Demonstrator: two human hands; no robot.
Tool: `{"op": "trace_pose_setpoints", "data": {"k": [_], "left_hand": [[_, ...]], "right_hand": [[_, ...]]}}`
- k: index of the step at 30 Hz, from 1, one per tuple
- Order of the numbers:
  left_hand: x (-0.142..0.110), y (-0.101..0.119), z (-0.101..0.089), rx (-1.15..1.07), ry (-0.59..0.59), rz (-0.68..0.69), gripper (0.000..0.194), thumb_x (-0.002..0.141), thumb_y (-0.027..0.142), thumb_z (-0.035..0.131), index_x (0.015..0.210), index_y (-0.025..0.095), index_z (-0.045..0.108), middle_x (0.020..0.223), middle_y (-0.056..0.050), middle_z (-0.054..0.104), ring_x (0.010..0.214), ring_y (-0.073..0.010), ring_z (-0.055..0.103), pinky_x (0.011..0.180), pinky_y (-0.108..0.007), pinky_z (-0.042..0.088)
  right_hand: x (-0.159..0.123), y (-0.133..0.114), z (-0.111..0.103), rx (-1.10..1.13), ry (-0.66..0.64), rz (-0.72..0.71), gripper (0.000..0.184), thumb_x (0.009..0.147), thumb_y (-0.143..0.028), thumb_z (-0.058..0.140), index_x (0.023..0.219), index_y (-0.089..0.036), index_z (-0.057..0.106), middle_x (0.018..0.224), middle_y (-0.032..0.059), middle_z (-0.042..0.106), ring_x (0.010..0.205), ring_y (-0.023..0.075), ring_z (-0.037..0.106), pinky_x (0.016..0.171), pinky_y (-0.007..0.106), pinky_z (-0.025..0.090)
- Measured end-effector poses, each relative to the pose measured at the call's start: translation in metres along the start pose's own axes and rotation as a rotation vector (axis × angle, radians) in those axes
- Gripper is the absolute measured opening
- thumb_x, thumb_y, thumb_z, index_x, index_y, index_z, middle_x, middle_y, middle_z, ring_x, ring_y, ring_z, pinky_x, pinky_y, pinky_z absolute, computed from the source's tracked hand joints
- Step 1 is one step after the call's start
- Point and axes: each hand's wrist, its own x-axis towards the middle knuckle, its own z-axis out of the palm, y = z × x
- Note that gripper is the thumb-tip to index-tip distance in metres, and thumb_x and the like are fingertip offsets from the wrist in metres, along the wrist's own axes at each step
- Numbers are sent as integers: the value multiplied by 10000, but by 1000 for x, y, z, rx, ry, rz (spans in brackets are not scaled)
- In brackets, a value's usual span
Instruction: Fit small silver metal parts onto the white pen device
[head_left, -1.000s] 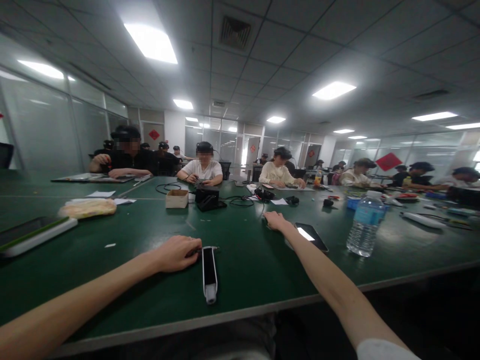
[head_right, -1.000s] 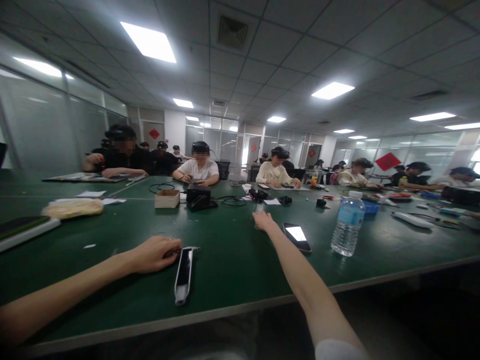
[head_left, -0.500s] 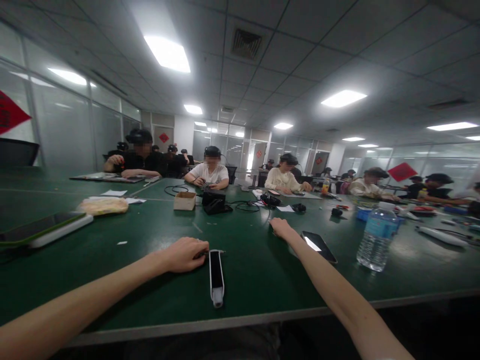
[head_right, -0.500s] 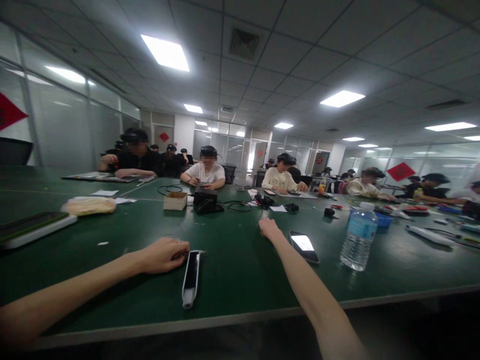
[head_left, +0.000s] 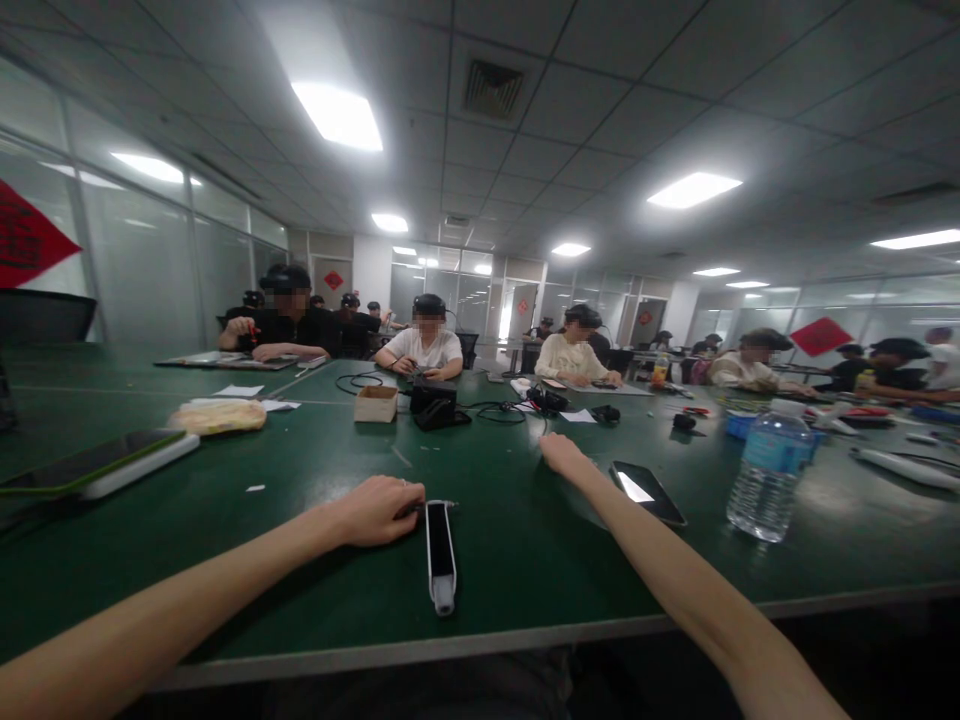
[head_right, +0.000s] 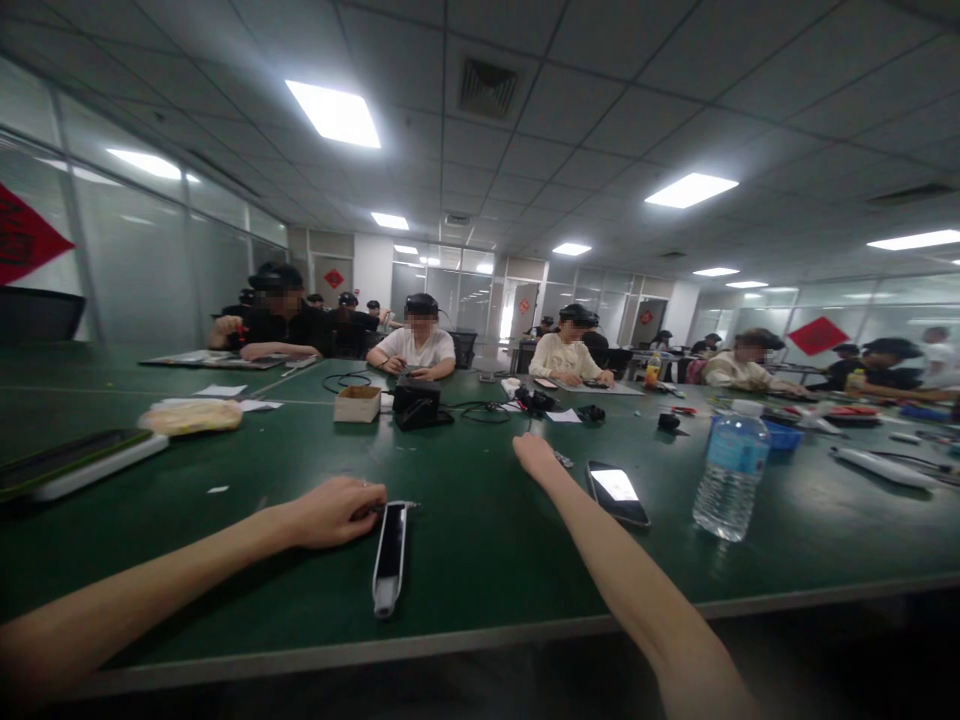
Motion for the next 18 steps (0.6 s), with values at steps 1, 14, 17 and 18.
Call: {"op": "trace_pose_setpoints", "data": {"k": [1, 14, 17, 18], "left_hand": [[0, 0, 0, -1, 1, 0, 125, 869, 238, 455, 933, 207, 558, 833, -32, 656, 728, -187, 607, 611, -267, 404], [-1, 4, -5, -7, -18, -21, 130, 878, 237, 464, 948, 200, 567, 871, -39, 661, 759, -186, 612, 632, -266, 418], [-1, 4, -5, -12, -22, -17, 128, 874, 239, 467, 940, 200, 570, 859, -37, 658, 744, -186, 609, 619, -264, 417], [0, 4, -5, -15, -22, -15, 128, 874, 239, 468, 941, 201, 570, 858, -36, 658, 742, -186, 610, 616, -263, 416]], "right_hand": [[0, 0, 0, 4, -4, 3, 325, 855, -39, 440, 1112, -79, 636, 1127, 237, 624, 1044, 288, 625, 836, 358, 469], [-12, -3, -17, 37, -13, -7, 257, 830, -102, 518, 1054, -99, 643, 1104, 209, 622, 998, 282, 625, 767, 321, 458], [-17, -10, -24, 36, 28, -57, 260, 822, -87, 538, 1068, -90, 623, 1102, 207, 610, 1025, 279, 600, 779, 311, 446], [-19, -13, -26, 37, 43, -82, 264, 817, -80, 545, 1071, -88, 616, 1107, 204, 604, 1037, 276, 589, 788, 307, 440]]}}
